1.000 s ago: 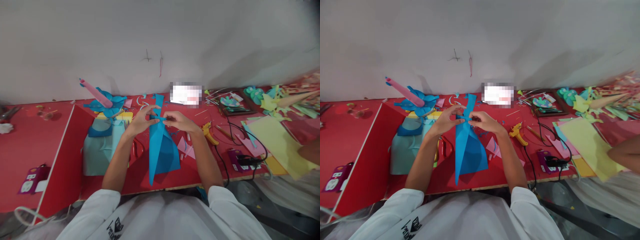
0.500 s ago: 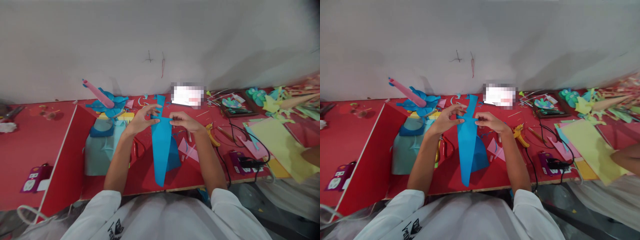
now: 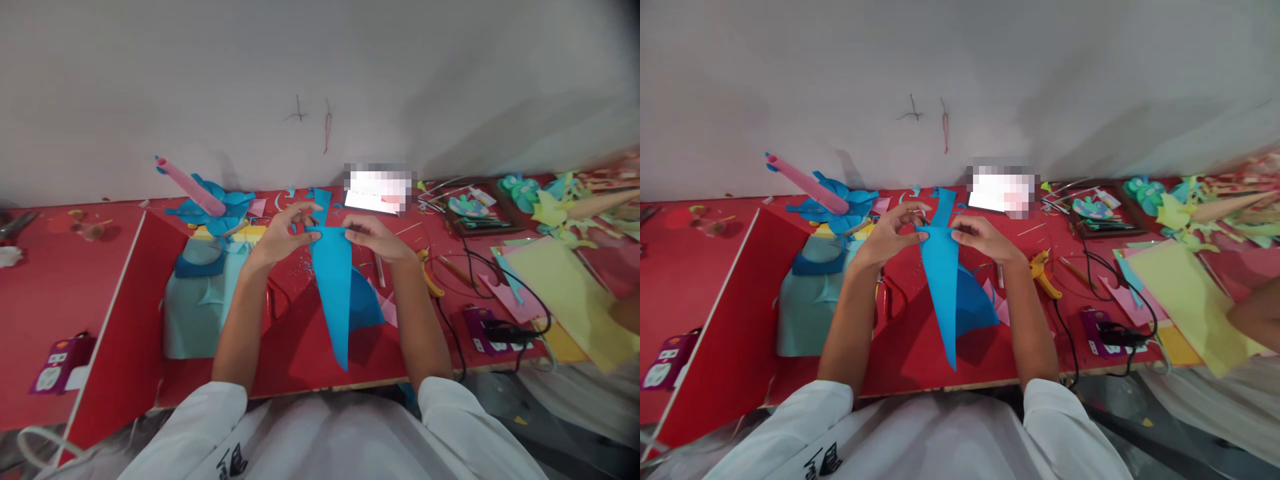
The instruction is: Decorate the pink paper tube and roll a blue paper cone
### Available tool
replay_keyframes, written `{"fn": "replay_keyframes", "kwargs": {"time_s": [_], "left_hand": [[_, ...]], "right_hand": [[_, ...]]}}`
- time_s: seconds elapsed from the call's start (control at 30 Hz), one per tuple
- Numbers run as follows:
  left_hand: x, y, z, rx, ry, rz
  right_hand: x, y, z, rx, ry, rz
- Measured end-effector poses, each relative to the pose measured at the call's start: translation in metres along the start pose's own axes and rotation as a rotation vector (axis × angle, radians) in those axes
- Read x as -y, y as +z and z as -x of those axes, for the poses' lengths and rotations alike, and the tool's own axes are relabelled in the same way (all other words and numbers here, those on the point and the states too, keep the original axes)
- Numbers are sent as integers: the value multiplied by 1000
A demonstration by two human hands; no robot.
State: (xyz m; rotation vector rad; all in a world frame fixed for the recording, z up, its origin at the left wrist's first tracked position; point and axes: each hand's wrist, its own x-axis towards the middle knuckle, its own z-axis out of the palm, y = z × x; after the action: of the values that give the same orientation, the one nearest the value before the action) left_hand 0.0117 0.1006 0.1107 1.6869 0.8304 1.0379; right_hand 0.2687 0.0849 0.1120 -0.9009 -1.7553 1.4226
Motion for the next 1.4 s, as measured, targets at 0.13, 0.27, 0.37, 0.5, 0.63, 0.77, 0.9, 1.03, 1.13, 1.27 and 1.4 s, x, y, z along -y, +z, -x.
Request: {"fn": "replay_keyframes", "kwargs": {"time_s": [0.13, 0.27, 0.37, 0.5, 0.63, 0.77, 0.9, 1.03, 1.13, 1.27, 1.4], "left_hand": [[-2, 2, -1, -1, 21, -5], [-5, 4, 1, -21, 18, 61], [-6, 3, 3, -2, 9, 119], [-5, 2, 5, 37, 10, 123], [-4, 0, 4, 31, 3, 96], [-6, -1, 4, 32, 24, 126], [-10, -1, 5, 35, 64, 133], [-11, 3, 6, 56, 116, 138], [-9, 8, 5, 50, 160, 184], [-6, 16, 4, 37, 168, 276], [-5, 17, 4, -32, 81, 208]], "right_hand": [[8, 9, 0, -1, 14, 97], [10, 14, -1, -40, 22, 60], [8, 14, -3, -53, 26, 36], [7, 12, -3, -54, 52, 28], [9, 8, 3, -48, 84, -27], [12, 2, 9, -87, 126, -148], [9, 0, 9, -108, 135, -97], [-2, 4, 1, -88, 103, 23], [-10, 11, -5, -51, 98, 51], [-14, 24, -10, -15, 118, 75], [-14, 35, -14, 62, 81, 72]]}}
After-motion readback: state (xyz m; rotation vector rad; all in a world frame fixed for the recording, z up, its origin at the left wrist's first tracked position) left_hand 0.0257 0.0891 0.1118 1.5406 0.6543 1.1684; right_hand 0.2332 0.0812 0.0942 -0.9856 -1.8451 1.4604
